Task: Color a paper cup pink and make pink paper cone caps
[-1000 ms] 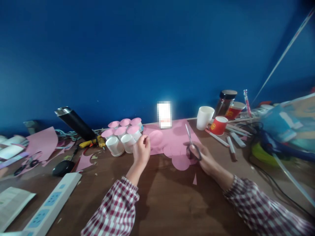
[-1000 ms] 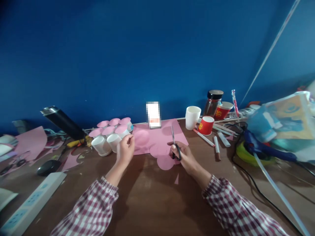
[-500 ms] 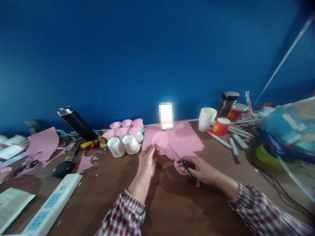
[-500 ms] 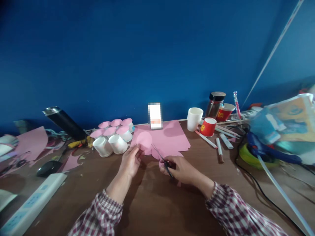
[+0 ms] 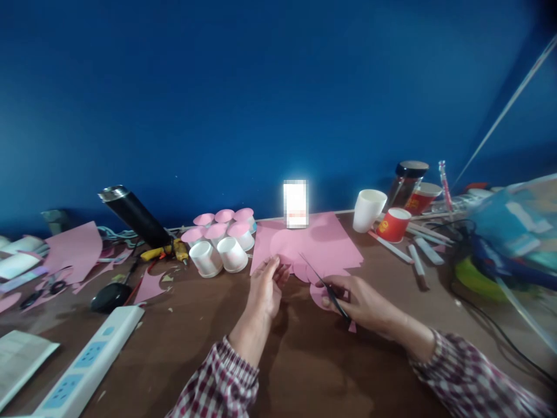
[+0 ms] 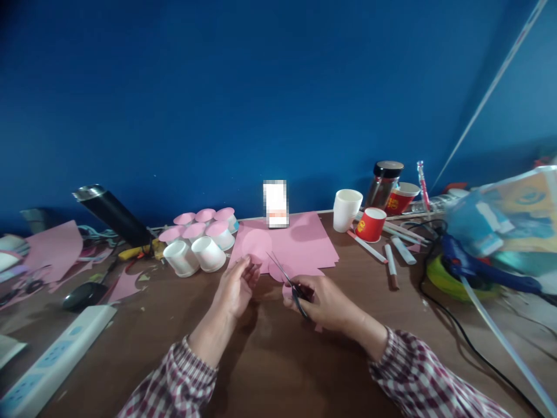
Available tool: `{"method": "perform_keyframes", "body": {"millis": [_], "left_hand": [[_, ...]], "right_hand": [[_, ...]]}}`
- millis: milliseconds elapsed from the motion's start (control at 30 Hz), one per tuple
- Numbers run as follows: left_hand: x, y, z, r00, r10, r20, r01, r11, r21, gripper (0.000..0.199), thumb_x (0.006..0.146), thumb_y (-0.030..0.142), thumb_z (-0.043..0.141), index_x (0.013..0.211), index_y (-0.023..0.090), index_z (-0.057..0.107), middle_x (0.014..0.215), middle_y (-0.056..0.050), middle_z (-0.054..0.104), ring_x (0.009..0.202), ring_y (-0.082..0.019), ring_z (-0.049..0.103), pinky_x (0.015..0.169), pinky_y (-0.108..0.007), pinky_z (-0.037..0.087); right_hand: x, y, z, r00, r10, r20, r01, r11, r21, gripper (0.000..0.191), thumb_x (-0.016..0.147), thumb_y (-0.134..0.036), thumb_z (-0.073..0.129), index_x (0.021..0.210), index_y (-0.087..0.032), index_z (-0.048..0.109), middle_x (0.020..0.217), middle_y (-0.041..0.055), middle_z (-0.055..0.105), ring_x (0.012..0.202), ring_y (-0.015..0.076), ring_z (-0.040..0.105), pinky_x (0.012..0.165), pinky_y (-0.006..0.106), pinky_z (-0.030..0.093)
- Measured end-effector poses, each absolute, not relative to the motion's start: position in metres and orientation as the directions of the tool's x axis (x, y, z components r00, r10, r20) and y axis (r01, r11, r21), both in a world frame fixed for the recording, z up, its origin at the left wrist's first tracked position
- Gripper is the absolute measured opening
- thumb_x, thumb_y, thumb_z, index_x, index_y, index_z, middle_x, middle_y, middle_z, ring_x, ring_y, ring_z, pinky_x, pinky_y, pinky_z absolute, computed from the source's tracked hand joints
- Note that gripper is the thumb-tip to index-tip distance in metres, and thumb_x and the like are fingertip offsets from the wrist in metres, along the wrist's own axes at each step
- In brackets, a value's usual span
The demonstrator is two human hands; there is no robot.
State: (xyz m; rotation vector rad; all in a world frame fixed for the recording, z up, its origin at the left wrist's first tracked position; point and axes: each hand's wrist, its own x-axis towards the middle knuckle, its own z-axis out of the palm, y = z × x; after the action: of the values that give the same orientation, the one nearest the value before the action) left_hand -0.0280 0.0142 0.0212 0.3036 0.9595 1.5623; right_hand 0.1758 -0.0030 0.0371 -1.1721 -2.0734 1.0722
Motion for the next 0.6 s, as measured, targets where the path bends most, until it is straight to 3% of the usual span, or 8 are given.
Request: {"method": "perform_keyframes", "body": {"millis": [300,600], "left_hand": [[-0.017,0.007,0.023,-0.219,0.930,-0.294,-0.664,0.079,0.744,0.032,0.056,0.024,0.086,0.076,0.013,0.064,0.067,0.000,0.067,0.061,-0.012,0.066,0.055,-0.020,0.051],[-0.012,0.006,0.020,-0.203,0.924,-0.323,-0.650,0.119,0.750,0.033,0.053,0.025,0.087,0.074,0.011,0.064,0.063,0.001,0.065,0.059,-0.010,0.064,0.056,-0.020,0.052]], "right_hand": [[0.170,-0.006,0.033,-0.493,0.869,0.039,0.429,0.281,-0.859,0.030,0.083,-0.040,0.063,0.090,-0.013,0.072,0.073,0.0034,0.067,0.067,0.0156,0.058,0.059,0.022,0.044],[0.173,-0.004,0.032,-0.503,0.864,0.019,0.445,0.278,-0.851,0.032,0.085,-0.043,0.061,0.088,-0.012,0.069,0.069,0.0012,0.062,0.062,0.0129,0.051,0.055,0.022,0.039]]}}
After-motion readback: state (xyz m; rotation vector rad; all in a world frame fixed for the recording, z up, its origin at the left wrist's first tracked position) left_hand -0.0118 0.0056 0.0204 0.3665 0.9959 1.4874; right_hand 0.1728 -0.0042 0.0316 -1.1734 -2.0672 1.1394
